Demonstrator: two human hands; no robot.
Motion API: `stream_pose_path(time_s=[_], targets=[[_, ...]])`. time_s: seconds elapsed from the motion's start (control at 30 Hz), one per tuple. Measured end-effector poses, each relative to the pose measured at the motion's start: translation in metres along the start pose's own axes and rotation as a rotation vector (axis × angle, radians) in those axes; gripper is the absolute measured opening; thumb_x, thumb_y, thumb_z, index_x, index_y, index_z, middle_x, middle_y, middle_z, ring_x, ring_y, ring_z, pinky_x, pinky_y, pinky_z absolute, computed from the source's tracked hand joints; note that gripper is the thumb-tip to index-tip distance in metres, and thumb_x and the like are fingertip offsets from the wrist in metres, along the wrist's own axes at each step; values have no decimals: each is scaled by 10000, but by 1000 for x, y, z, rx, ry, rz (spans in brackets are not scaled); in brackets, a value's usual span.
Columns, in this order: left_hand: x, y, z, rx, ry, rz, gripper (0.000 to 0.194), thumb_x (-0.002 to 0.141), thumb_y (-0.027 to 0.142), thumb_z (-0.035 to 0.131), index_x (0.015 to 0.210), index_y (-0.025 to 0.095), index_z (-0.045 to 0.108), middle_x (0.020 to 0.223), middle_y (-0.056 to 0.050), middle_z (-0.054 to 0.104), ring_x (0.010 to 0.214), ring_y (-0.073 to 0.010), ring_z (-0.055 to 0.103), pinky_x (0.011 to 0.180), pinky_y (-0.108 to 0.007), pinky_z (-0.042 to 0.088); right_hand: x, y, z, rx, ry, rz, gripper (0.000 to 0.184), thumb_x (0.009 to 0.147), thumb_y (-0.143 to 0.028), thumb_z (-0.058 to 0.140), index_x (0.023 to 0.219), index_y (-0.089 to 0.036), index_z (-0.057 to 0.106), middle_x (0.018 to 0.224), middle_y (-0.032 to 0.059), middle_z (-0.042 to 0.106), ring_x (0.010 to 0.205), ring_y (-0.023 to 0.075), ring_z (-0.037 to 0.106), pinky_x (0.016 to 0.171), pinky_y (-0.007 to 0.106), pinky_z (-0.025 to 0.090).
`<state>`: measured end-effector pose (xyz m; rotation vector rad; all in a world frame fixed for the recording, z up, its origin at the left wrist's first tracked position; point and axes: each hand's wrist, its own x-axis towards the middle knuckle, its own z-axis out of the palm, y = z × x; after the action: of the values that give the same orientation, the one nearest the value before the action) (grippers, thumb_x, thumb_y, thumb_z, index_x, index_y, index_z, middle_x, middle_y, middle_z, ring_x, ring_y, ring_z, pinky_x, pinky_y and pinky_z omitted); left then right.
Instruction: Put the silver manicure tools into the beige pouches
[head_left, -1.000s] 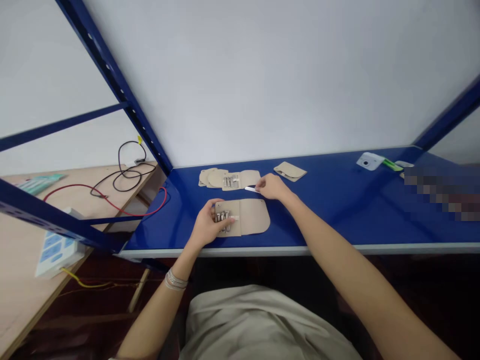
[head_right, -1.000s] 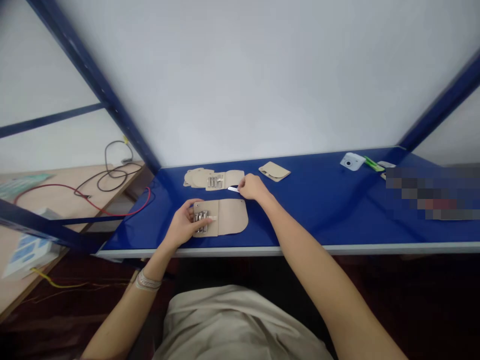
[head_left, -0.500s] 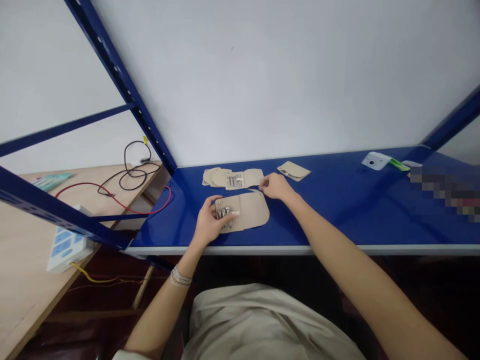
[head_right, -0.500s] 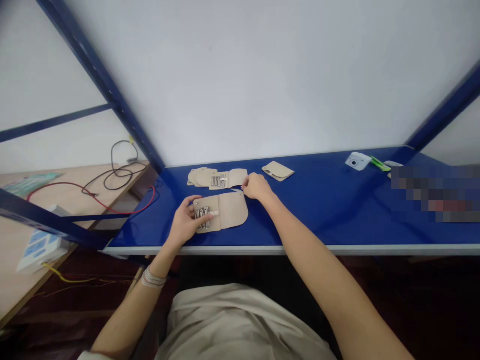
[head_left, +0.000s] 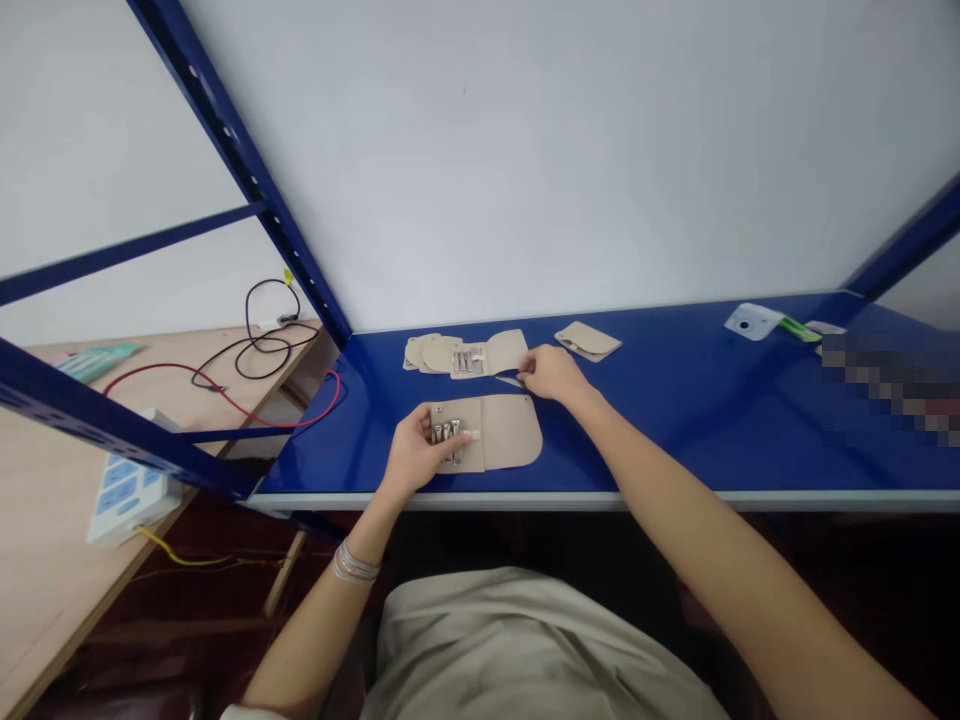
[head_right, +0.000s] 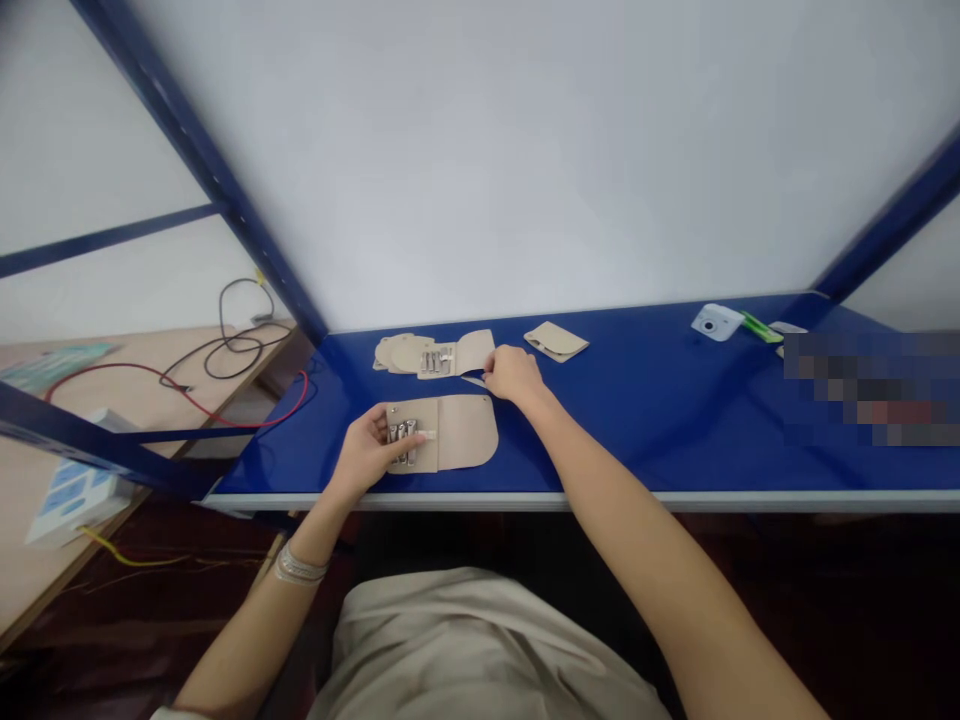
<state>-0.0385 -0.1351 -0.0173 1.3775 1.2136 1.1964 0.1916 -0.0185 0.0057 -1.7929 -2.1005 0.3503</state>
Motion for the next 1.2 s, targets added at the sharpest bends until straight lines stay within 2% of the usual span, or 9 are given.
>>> stream_pose_path(time_s=[0.1, 0.23, 0.4, 0.6, 0.77, 0.87, 1.0, 1.07, 1.2], targets=[[-4, 1, 1, 15, -9, -3, 526, 612, 325, 843, 1029, 139, 581, 941, -72, 700, 840, -192, 674, 755, -292, 553, -3, -8, 2, -18, 31, -57, 121, 764, -229, 660, 838, -179, 741, 904, 88, 730, 845, 209, 653, 778, 279, 462], [-5, 1, 2, 51, -26, -5, 515, 608, 345, 840, 1007, 146, 581, 910, -62, 695, 803, -187, 665, 707, -280, 548, -6, -17, 10, -10, 12, -109, 195, 809, -316, 636, 882, -171, 744, 910, 102, 727, 862, 223, 647, 789, 294, 456], [-4, 1, 1, 53, -30, 5, 509, 621, 346, 829, 1012, 145, 573, 900, -56, 687, 799, -181, 657, 710, -279, 542, -5, -21, 20, 11, 5, -83, 162, 810, -264, 623, 894, -195, 743, 952, 94, 719, 933, 241, 622, 836, 330, 436], [-4, 2, 2, 66, -44, 21, 499, 633, 347, 824, 1009, 145, 566, 900, -54, 684, 803, -176, 658, 699, -261, 535, -5, -21, 22, 15, -40, -111, 116, 780, -242, 634, 843, -201, 722, 1033, 94, 692, 1043, 290, 572, 912, 424, 382], [-5, 5, 3, 46, -40, 10, 500, 624, 351, 828, 998, 144, 568, 899, -49, 684, 800, -169, 658, 709, -258, 534, -7, -22, 20, 85, -90, -132, 123, 769, -161, 614, 876, -192, 665, 932, 46, 709, 941, 219, 617, 941, 415, 360], [-5, 5, 3, 45, -43, 14, 494, 631, 345, 825, 1003, 145, 568, 894, -46, 685, 799, -168, 659, 707, -252, 533, -9, -22, 15, 184, -79, -159, 229, 753, -104, 597, 952, -196, 664, 872, 21, 717, 864, 181, 633, 913, 360, 393], [-5, 3, 2, 47, -40, 16, 478, 648, 327, 817, 1012, 147, 566, 895, -44, 683, 785, -159, 656, 702, -245, 531, -10, -23, 7, 431, 35, -243, 259, 778, -140, 578, 999, -183, 706, 871, 38, 716, 776, 156, 635, 774, 265, 468], [-4, 1, 2, 54, -33, 22, 477, 652, 320, 817, 1019, 148, 565, 900, -44, 681, 785, -157, 654, 702, -244, 529, -10, -24, 4, 604, 99, -265, 244, 787, -196, 589, 994, -162, 714, 883, 51, 717, 761, 156, 638, 743, 259, 490], [-3, -2, 1, 46, -22, 25, 485, 650, 321, 821, 1024, 150, 564, 922, -52, 682, 811, -160, 657, 726, -249, 531, -13, -28, -2, 943, 180, -234, 278, 736, -308, 667, 954, -138, 703, 894, 71, 714, 822, 180, 656, 776, 297, 525]])
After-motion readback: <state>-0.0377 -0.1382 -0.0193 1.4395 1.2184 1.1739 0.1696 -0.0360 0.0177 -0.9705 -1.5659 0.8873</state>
